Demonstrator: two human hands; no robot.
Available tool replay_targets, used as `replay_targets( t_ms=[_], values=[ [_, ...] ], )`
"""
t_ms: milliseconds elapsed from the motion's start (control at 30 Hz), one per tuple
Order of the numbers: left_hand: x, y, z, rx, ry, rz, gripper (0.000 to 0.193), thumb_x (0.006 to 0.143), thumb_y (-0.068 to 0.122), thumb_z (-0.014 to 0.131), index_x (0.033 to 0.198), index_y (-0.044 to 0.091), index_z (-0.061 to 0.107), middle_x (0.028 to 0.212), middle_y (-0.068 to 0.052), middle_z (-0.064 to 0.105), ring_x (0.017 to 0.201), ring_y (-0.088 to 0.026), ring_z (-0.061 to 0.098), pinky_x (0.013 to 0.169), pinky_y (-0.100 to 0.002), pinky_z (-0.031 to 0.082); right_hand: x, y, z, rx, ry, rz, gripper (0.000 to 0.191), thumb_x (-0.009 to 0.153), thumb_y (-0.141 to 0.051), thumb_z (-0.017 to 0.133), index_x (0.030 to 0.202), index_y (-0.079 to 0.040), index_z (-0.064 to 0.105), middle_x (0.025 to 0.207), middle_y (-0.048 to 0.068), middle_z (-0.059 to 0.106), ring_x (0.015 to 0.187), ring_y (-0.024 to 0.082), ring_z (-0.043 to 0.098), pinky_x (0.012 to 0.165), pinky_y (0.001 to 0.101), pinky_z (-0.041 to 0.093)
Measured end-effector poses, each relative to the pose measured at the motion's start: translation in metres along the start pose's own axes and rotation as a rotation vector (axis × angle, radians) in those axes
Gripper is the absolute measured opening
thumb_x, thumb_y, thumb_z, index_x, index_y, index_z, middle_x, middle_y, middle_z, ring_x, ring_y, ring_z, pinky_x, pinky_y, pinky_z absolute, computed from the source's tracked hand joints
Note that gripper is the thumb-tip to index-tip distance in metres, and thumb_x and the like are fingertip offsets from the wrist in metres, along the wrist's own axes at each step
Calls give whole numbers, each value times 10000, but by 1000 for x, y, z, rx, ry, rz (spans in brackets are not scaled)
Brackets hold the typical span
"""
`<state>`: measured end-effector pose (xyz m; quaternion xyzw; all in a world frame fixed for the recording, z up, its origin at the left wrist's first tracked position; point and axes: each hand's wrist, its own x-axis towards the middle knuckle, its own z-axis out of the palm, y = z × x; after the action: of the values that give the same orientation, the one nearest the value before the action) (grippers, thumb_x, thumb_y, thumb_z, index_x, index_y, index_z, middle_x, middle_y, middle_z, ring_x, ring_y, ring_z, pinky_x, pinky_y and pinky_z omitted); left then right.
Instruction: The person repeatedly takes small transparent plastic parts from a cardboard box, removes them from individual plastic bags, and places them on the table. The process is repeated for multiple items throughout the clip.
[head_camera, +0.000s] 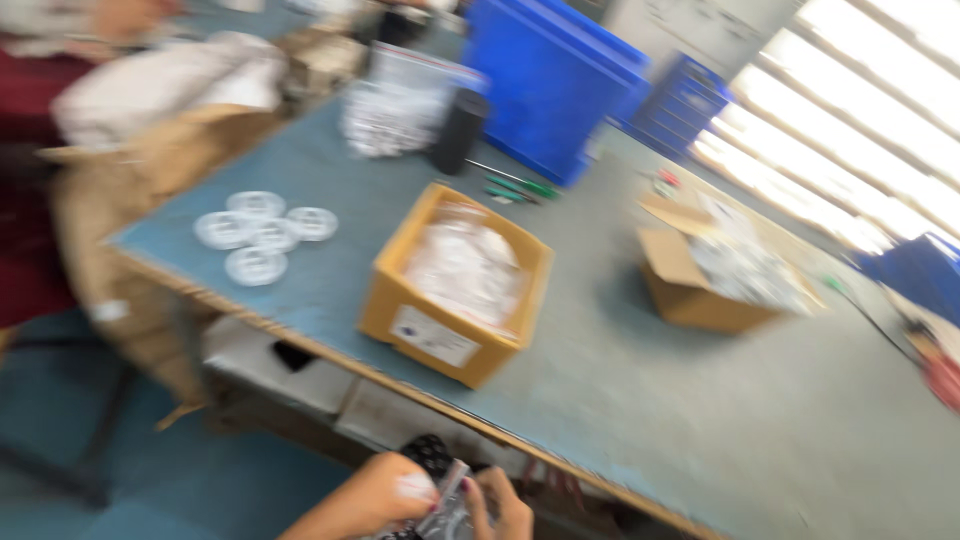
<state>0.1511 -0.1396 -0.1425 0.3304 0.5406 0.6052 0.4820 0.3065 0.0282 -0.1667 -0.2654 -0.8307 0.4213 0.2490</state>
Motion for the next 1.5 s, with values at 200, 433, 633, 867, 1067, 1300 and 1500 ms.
replay_targets(
  t_ms=[200, 433, 633, 867, 1067, 1300, 1500],
  values=[
    [21, -47, -9, 58, -52, -281, 184, 765, 174, 873, 779, -2, 823, 605, -52, 703, 526, -124, 602, 516, -285, 464, -33, -45, -9, 0, 179, -94, 211, 836, -90, 791, 958, 2, 646, 884, 80, 676, 814, 114, 649, 736, 305, 551],
    [27, -69, 6, 79, -30, -336, 153, 761, 124, 860, 779, -12, 790, 680, -64, 744, 616, -106, 664, 596, -274, 522, -58, -29, 10, 589, -259, 368, 206, 1034, -188, 696, 1039, 2, 613, 896, 33, 680, 794, 49, 658, 726, 210, 549],
    [28, -71, 10, -58, -118, -419, 175, 776, 132, 869, 815, -1, 762, 663, -55, 688, 611, -107, 633, 600, -288, 508, -65, -10, 10, 778, -266, 354, 159, 1090, -145, 623, 1032, 2, 607, 885, 48, 676, 768, 64, 661, 712, 218, 554],
    [24, -68, 3, 178, 176, -310, 155, 784, 136, 746, 886, 29, 697, 613, -112, 669, 549, -173, 679, 573, -305, 525, -59, -20, 6, 141, -4, 269, 187, 962, -85, 757, 845, 27, 662, 686, 71, 669, 604, 83, 601, 531, 230, 474],
    [21, -67, 29, 667, 337, -183, 246, 728, 263, 878, 887, 140, 736, 717, -59, 737, 704, -142, 755, 704, -278, 591, -58, -24, 10, 193, 70, 88, 129, 788, 57, 654, 898, 1, 613, 1137, 147, 644, 1015, 171, 684, 730, 271, 583],
    [25, -69, 42, 699, 168, -212, 288, 743, 294, 872, 956, 161, 730, 809, -46, 756, 797, -155, 773, 764, -291, 613, -61, -8, 14, -101, 15, -114, 243, 870, 19, 711, 1094, -70, 739, 1345, 180, 675, 1176, 329, 650, 1037, 386, 505],
    [31, -80, 51, 836, -8, 59, 261, 768, 249, 765, 1000, 163, 680, 994, -52, 741, 906, -179, 796, 800, -322, 612, -66, -8, 12, 35, -155, 80, 500, 857, -14, 726, 1350, -22, 645, 1261, 219, 679, 1225, 331, 645, 1055, 385, 472]
  ],
)
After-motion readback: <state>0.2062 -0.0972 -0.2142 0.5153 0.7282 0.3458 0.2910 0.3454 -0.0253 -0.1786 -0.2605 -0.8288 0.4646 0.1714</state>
